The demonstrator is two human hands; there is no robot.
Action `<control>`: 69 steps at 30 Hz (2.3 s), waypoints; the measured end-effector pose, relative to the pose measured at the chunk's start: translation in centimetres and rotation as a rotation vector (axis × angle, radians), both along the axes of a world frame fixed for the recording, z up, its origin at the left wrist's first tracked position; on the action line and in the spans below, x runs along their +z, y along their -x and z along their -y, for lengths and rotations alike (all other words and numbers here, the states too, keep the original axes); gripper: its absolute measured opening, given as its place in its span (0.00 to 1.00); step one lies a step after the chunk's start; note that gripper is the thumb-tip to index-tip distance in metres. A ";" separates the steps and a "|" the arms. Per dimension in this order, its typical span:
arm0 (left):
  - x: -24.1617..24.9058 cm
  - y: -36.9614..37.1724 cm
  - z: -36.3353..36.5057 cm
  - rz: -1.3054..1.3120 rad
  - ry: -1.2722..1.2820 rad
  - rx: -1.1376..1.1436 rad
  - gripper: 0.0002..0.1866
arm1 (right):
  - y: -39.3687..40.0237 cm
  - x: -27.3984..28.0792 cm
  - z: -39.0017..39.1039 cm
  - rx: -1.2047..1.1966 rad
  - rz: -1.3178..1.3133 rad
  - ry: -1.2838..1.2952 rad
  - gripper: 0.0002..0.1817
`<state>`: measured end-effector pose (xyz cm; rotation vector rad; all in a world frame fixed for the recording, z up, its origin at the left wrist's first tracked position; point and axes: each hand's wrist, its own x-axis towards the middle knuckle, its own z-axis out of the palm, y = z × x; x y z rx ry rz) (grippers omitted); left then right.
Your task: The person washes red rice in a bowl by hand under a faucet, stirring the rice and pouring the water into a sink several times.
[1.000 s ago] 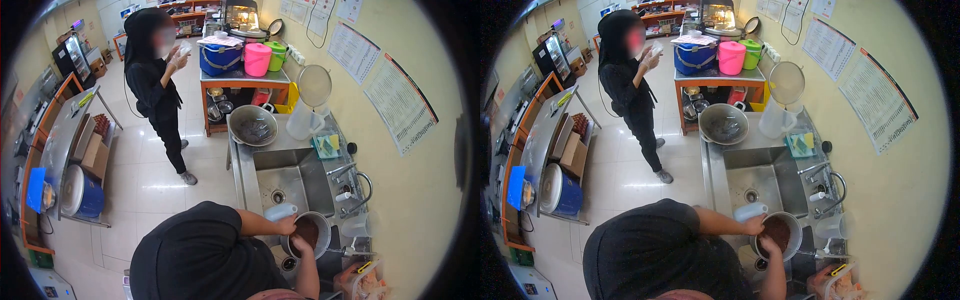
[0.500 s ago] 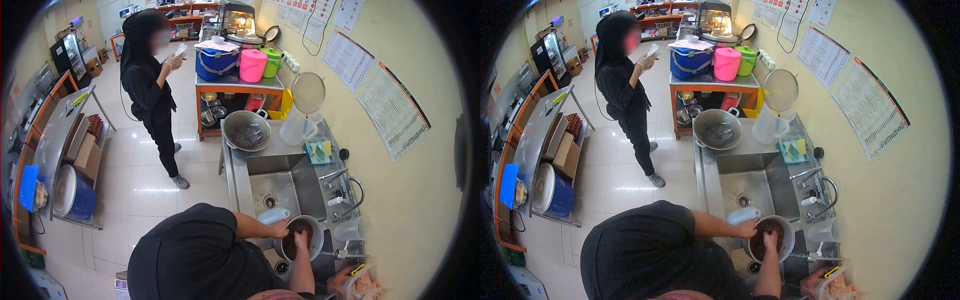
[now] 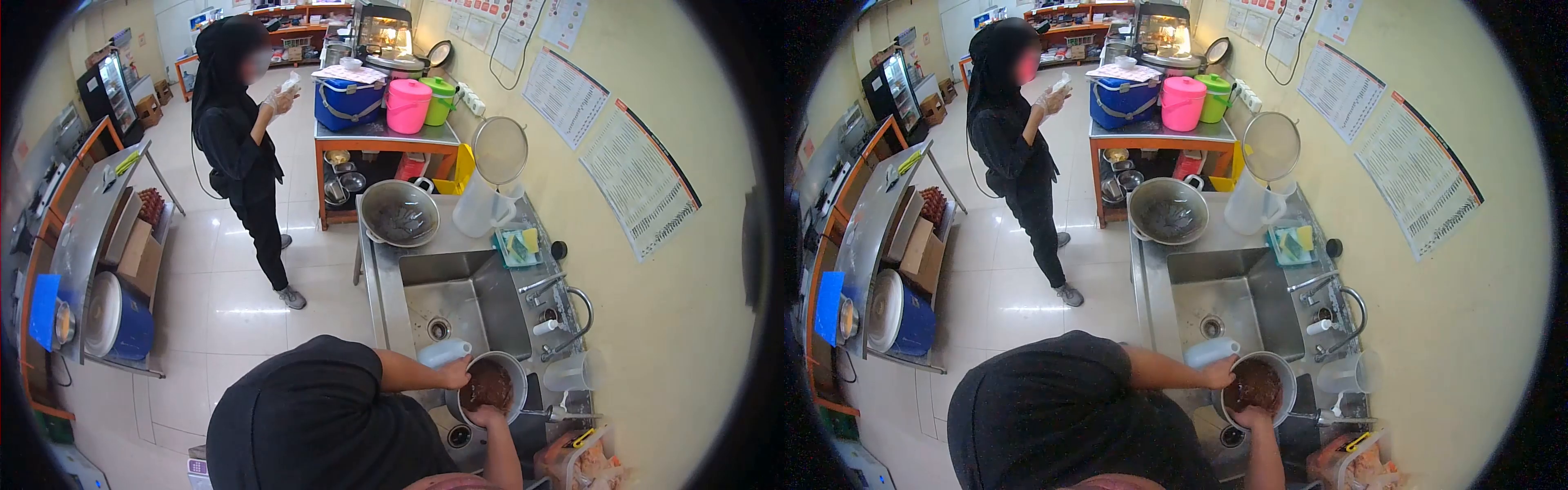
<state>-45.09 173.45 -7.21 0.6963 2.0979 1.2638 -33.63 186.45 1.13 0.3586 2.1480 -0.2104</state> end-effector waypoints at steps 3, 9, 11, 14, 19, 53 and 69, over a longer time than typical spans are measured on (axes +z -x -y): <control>-2.7 0.4 -0.9 -0.065 -0.033 -0.037 0.28 | 0.3 -0.9 -1.3 0.213 0.011 -0.358 0.37; -4.4 0.1 -1.6 -0.035 0.008 -0.008 0.32 | 2.4 -5.7 -4.5 -0.338 -0.578 0.131 0.32; -4.5 0.3 -1.8 -0.035 0.041 -0.036 0.32 | 3.5 -8.4 -4.8 -0.445 -0.693 0.249 0.30; -3.9 0.3 -1.3 -0.029 0.065 -0.031 0.32 | 4.1 -9.6 -2.4 -0.492 -0.720 0.380 0.29; -2.7 -0.5 -0.9 0.003 0.023 0.011 0.31 | 1.8 -4.0 -0.1 -0.354 -0.395 0.452 0.29; 0.5 0.5 0.6 -0.036 -0.031 -0.094 0.24 | 1.1 -7.2 -3.7 -0.384 -0.564 -0.059 0.30; 0.5 0.4 0.6 -0.021 0.010 -0.062 0.28 | -0.7 -5.4 -1.2 -0.093 -0.104 0.181 0.31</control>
